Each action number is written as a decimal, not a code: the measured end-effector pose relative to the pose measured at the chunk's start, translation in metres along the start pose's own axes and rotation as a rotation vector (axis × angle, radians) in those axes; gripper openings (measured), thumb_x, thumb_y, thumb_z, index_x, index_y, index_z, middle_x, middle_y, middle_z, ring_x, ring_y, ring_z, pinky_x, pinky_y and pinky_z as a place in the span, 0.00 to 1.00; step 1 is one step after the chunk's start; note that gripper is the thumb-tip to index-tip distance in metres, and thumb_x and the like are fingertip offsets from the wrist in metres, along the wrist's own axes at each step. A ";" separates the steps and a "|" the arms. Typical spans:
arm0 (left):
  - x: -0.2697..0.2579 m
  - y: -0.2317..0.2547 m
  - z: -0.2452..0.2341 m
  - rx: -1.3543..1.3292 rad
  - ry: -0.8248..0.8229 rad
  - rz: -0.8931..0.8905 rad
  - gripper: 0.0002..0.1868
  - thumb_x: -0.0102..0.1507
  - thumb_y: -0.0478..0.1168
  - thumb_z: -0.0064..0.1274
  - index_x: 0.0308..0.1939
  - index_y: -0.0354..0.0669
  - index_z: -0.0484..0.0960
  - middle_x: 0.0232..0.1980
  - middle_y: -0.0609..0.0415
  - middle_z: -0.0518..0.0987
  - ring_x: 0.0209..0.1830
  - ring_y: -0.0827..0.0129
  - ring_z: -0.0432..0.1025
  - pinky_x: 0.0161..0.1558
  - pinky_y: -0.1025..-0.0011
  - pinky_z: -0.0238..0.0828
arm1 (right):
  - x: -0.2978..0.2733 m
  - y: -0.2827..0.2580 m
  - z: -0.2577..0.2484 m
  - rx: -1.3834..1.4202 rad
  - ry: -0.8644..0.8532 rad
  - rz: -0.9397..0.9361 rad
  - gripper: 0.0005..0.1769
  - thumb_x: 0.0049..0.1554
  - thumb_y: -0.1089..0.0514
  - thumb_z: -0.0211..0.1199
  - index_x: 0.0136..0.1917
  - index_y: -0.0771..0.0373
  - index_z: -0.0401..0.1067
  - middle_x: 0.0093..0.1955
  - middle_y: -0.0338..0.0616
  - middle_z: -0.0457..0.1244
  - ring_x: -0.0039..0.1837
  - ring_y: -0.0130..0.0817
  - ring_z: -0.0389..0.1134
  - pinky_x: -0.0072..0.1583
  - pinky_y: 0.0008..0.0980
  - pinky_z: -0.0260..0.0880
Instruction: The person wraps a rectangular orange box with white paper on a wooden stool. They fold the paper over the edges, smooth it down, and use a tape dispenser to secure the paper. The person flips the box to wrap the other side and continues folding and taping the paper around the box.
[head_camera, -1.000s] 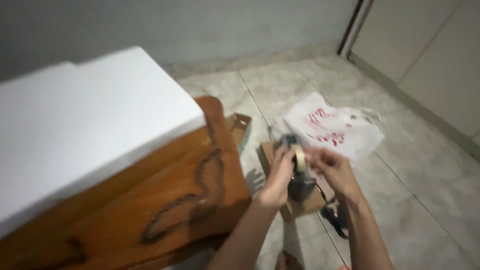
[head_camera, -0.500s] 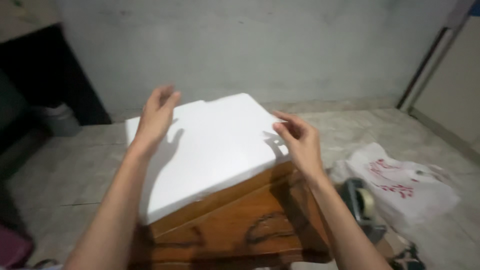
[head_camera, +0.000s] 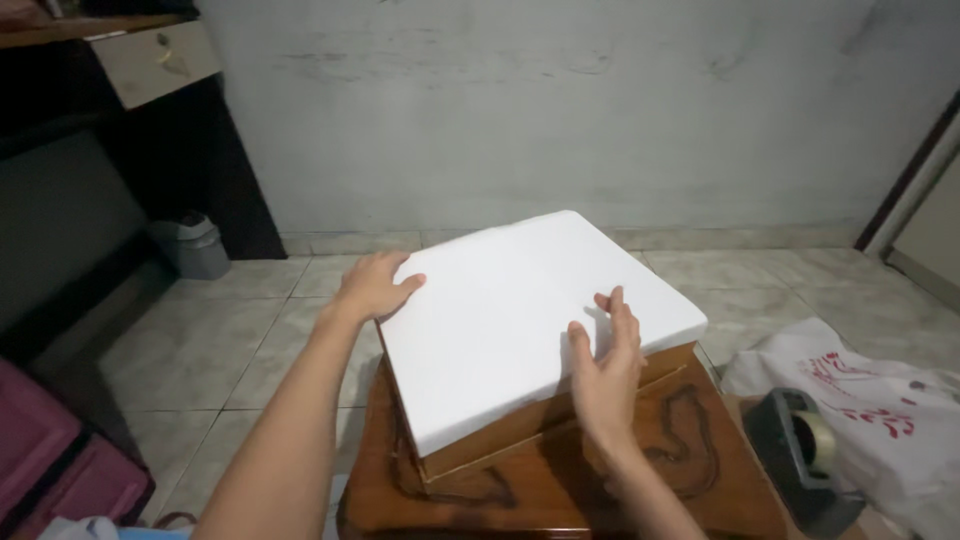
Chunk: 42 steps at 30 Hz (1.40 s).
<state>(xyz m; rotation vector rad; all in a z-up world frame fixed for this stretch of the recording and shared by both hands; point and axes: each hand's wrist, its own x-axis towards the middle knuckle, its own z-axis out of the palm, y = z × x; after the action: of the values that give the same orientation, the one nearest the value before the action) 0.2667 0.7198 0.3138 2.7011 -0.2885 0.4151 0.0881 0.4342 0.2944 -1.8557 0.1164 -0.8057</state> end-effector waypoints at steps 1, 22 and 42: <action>-0.005 0.005 -0.007 0.014 -0.007 -0.021 0.33 0.60 0.57 0.57 0.64 0.45 0.78 0.61 0.40 0.78 0.63 0.48 0.70 0.62 0.53 0.64 | 0.007 0.002 0.002 0.012 -0.011 0.029 0.42 0.59 0.54 0.58 0.82 0.61 0.46 0.75 0.48 0.55 0.77 0.43 0.54 0.75 0.51 0.52; -0.175 0.205 -0.054 -0.252 -0.420 -0.128 0.54 0.65 0.48 0.58 0.78 0.24 0.36 0.42 0.36 0.82 0.37 0.56 0.81 0.41 0.70 0.84 | 0.120 0.001 -0.087 0.014 -0.252 -0.048 0.28 0.63 0.55 0.59 0.76 0.53 0.66 0.77 0.49 0.59 0.74 0.44 0.63 0.70 0.45 0.66; 0.036 0.118 0.033 -0.085 -0.054 -0.018 0.30 0.69 0.61 0.45 0.68 0.48 0.71 0.70 0.42 0.68 0.71 0.46 0.58 0.68 0.44 0.50 | 0.136 0.066 -0.121 -0.917 -0.210 0.136 0.62 0.55 0.27 0.60 0.88 0.51 0.32 0.57 0.65 0.69 0.63 0.62 0.68 0.68 0.78 0.52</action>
<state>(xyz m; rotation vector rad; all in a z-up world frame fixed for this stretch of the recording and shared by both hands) 0.2784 0.5952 0.3376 2.6332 -0.2903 0.3176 0.1415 0.2513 0.3274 -2.7380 0.5435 -0.4736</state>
